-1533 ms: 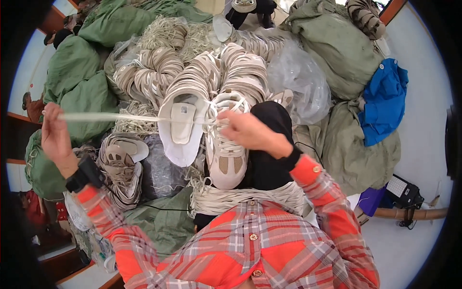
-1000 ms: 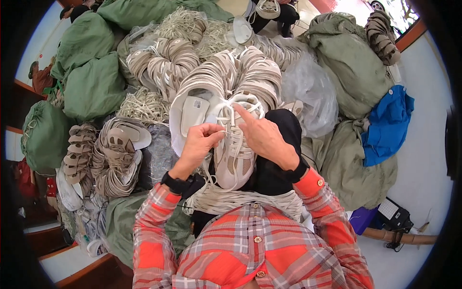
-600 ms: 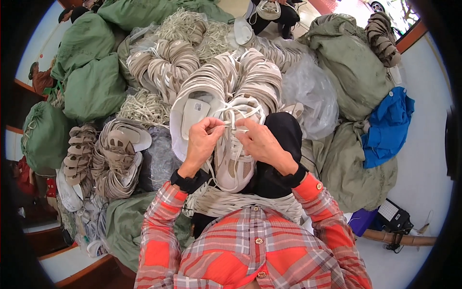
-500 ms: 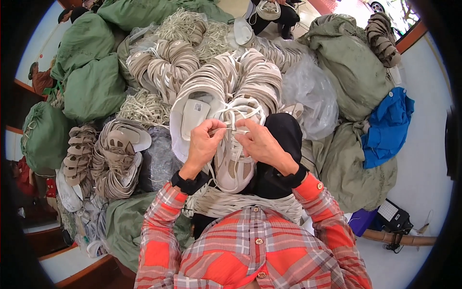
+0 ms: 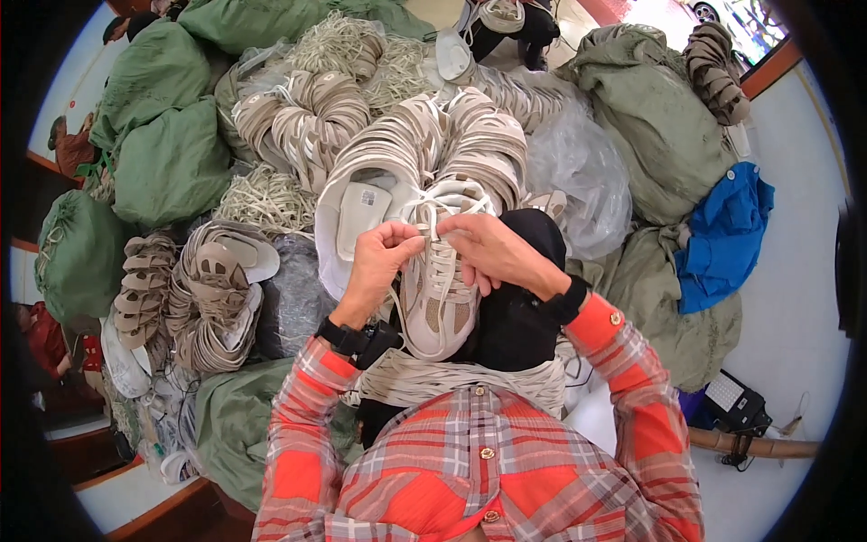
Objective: Lacing pairs of athletic shoes from large bundles and piles.
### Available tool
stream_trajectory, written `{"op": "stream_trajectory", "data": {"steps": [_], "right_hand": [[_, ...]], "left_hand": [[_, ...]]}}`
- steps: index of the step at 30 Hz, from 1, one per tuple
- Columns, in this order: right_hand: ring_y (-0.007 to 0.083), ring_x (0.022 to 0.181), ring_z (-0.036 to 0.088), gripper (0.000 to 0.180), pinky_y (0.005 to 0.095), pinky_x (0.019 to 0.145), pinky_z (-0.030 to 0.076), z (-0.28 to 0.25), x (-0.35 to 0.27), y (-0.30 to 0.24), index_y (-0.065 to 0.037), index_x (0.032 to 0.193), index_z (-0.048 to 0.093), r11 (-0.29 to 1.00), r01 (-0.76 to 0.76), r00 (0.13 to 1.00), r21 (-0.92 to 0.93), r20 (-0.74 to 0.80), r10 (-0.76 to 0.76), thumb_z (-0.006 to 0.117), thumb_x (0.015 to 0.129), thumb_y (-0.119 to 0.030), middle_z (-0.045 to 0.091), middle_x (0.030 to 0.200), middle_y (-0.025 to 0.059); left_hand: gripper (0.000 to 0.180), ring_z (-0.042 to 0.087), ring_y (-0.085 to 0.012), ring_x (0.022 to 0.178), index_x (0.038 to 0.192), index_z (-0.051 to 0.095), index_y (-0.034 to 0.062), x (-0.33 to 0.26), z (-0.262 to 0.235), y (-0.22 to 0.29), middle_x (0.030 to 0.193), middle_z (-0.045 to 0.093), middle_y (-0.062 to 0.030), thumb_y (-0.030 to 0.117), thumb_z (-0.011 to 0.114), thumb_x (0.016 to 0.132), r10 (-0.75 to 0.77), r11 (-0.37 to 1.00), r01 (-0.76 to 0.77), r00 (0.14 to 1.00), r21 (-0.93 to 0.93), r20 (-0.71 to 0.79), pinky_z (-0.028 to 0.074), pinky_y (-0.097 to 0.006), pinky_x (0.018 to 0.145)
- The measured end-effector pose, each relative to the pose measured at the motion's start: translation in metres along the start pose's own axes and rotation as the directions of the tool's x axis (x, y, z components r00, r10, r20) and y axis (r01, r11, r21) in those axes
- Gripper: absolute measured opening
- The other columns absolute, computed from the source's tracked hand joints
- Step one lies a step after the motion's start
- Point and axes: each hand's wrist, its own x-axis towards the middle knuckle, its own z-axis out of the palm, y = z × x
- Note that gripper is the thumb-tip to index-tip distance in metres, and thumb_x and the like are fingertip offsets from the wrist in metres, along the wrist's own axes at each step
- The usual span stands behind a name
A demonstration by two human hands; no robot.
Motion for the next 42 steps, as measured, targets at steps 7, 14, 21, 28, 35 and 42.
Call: {"op": "stream_trajectory", "data": {"steps": [7,14,21,28,35,42], "right_hand": [[0.0121,0.036,0.051,0.022,0.0252,0.034,0.039,0.007,0.018,0.003,0.002,0.101,0.059,0.993,0.049,0.991,-0.111,-0.119,-0.062,0.050,0.085,-0.010,0.055,0.052,0.0061],[0.0138,0.041,0.052,0.008,0.0289,0.035,0.041,0.009,0.024,0.005,0.001,0.085,0.054,0.970,0.035,0.990,-0.240,-0.124,-0.067,0.051,0.082,-0.006,0.050,0.050,0.0045],[0.0209,0.068,0.067,0.014,0.0290,0.054,0.053,-0.079,-0.045,0.011,0.001,0.090,0.047,0.975,0.190,0.776,-0.115,-0.591,-0.221,0.057,0.086,-0.008,0.062,0.073,0.0122],[0.0269,0.097,0.063,0.010,0.0332,0.080,0.056,-0.035,-0.019,0.023,0.000,0.101,0.051,0.251,0.507,0.843,0.825,-0.413,-0.343,0.052,0.092,-0.006,0.060,0.106,0.0167],[0.0187,0.079,0.065,0.014,0.0301,0.071,0.056,-0.044,-0.027,0.046,0.001,0.096,0.059,0.219,0.548,0.822,0.807,-0.470,-0.323,0.059,0.089,-0.010,0.064,0.088,0.0105],[0.0138,0.060,0.059,0.008,0.0269,0.056,0.054,-0.102,-0.068,0.117,-0.001,0.089,0.060,0.177,0.841,0.481,0.511,-0.857,0.186,0.062,0.086,-0.009,0.062,0.076,0.0074]], "left_hand": [[0.007,0.044,-0.0046,0.049,0.081,0.062,0.0036,0.016,-0.014,-0.006,0.068,0.061,-0.0011,0.006,0.068,0.079,-0.309,0.889,0.359,0.929,-0.285,0.206,0.031,-0.018,0.043],[0.009,0.048,-0.0126,0.050,0.084,0.062,0.0015,0.018,-0.013,-0.001,0.070,0.060,-0.0038,0.007,0.067,0.078,-0.065,0.987,0.036,0.981,0.159,0.184,0.038,-0.026,0.046],[0.022,0.055,-0.0289,0.070,0.080,0.054,0.0028,-0.034,0.038,0.034,0.076,0.054,-0.0114,0.019,0.069,0.076,0.399,0.602,-0.389,0.903,0.697,0.160,0.045,-0.038,0.062],[0.019,0.054,-0.0245,0.063,0.081,0.056,0.0035,-0.018,0.043,0.031,0.074,0.053,-0.0110,0.020,0.066,0.080,0.465,0.245,-0.478,0.821,0.843,0.330,0.043,-0.036,0.056],[0.018,0.052,-0.0199,0.080,0.067,0.064,0.0058,-0.009,0.013,0.082,0.091,0.059,-0.0059,0.016,0.063,0.082,-0.062,0.812,-0.366,0.720,0.454,0.691,0.040,-0.030,0.072],[0.008,0.048,-0.0149,0.090,0.075,0.069,0.0068,-0.008,-0.040,0.061,0.087,0.059,-0.0002,0.012,0.066,0.079,0.173,0.869,-0.406,0.784,0.283,0.596,0.032,-0.032,0.087]]}}
